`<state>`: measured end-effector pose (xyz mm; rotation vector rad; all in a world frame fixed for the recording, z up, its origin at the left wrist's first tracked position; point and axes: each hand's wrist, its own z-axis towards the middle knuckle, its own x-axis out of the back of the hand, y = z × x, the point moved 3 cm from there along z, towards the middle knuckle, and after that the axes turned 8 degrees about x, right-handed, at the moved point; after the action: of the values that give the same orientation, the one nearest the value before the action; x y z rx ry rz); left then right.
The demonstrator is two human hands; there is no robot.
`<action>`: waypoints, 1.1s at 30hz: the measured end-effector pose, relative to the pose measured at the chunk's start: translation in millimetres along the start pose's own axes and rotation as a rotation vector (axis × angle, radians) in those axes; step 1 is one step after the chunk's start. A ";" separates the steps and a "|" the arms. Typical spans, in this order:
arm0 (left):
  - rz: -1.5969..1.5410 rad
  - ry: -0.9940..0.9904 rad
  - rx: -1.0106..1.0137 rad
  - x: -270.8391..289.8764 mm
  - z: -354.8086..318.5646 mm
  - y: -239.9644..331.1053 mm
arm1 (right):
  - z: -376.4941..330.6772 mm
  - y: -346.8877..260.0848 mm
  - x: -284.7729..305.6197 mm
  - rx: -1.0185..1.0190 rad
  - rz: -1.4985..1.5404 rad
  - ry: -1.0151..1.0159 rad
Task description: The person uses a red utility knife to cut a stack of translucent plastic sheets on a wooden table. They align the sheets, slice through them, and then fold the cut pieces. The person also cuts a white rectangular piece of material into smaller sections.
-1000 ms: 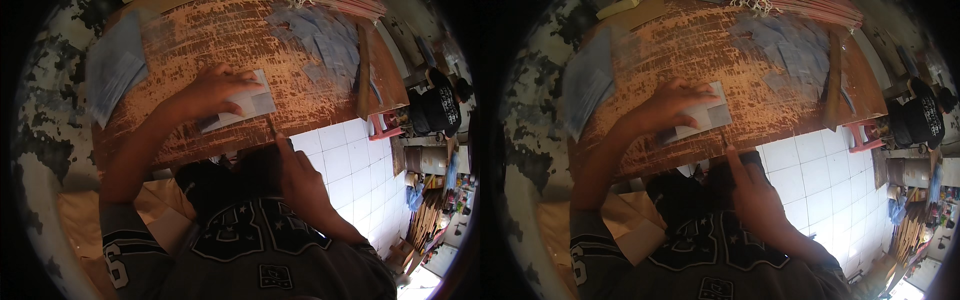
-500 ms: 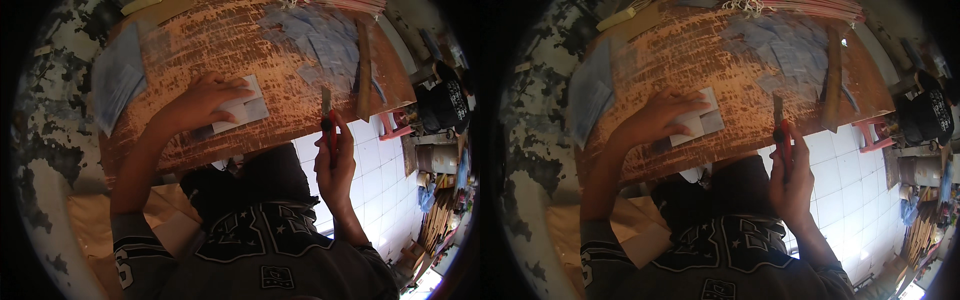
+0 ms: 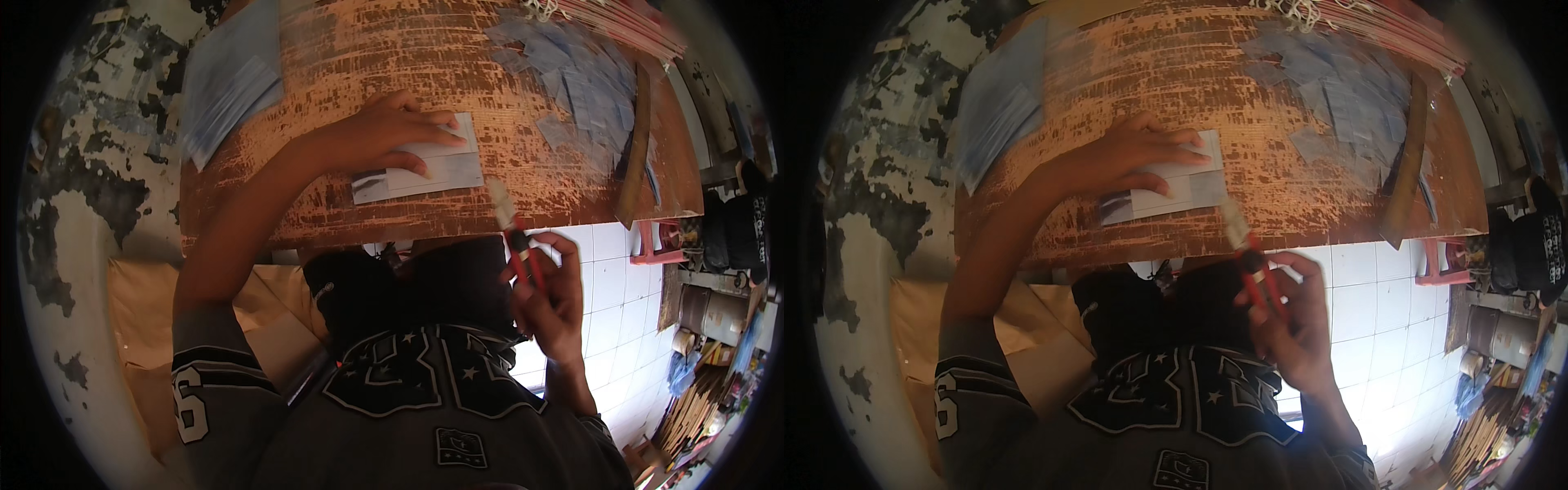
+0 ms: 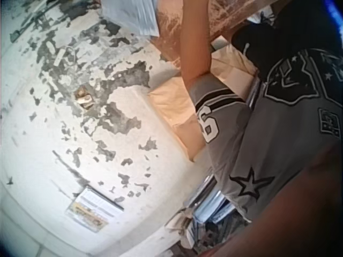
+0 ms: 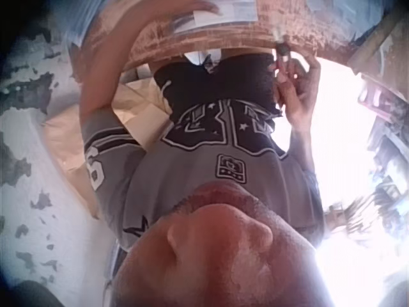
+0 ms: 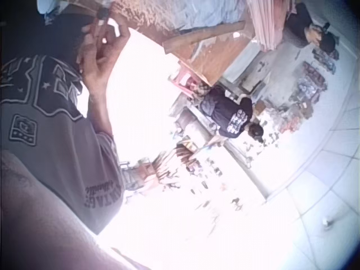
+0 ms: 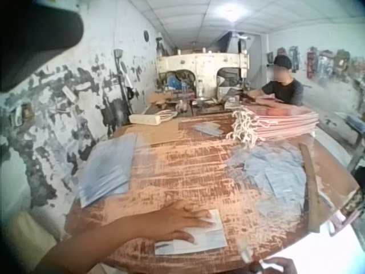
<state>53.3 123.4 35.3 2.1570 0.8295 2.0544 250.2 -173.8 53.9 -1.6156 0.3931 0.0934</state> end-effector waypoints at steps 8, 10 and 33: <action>0.016 0.085 -0.092 -12.4 6.5 -15.2 | -9.1 -3.5 -32.3 -0.189 -0.042 -0.416; 0.005 0.067 -0.080 -13.6 8.0 -17.3 | -6.8 -8.5 -41.5 -0.181 -0.134 -0.418; -0.124 0.072 -0.101 -14.6 12.0 -21.5 | 25.8 -19.7 -61.0 0.516 -0.668 -0.331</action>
<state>57.6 139.6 12.1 1.9403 0.8252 2.0759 203.7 -136.0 88.3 -1.1200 -0.3650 -0.2310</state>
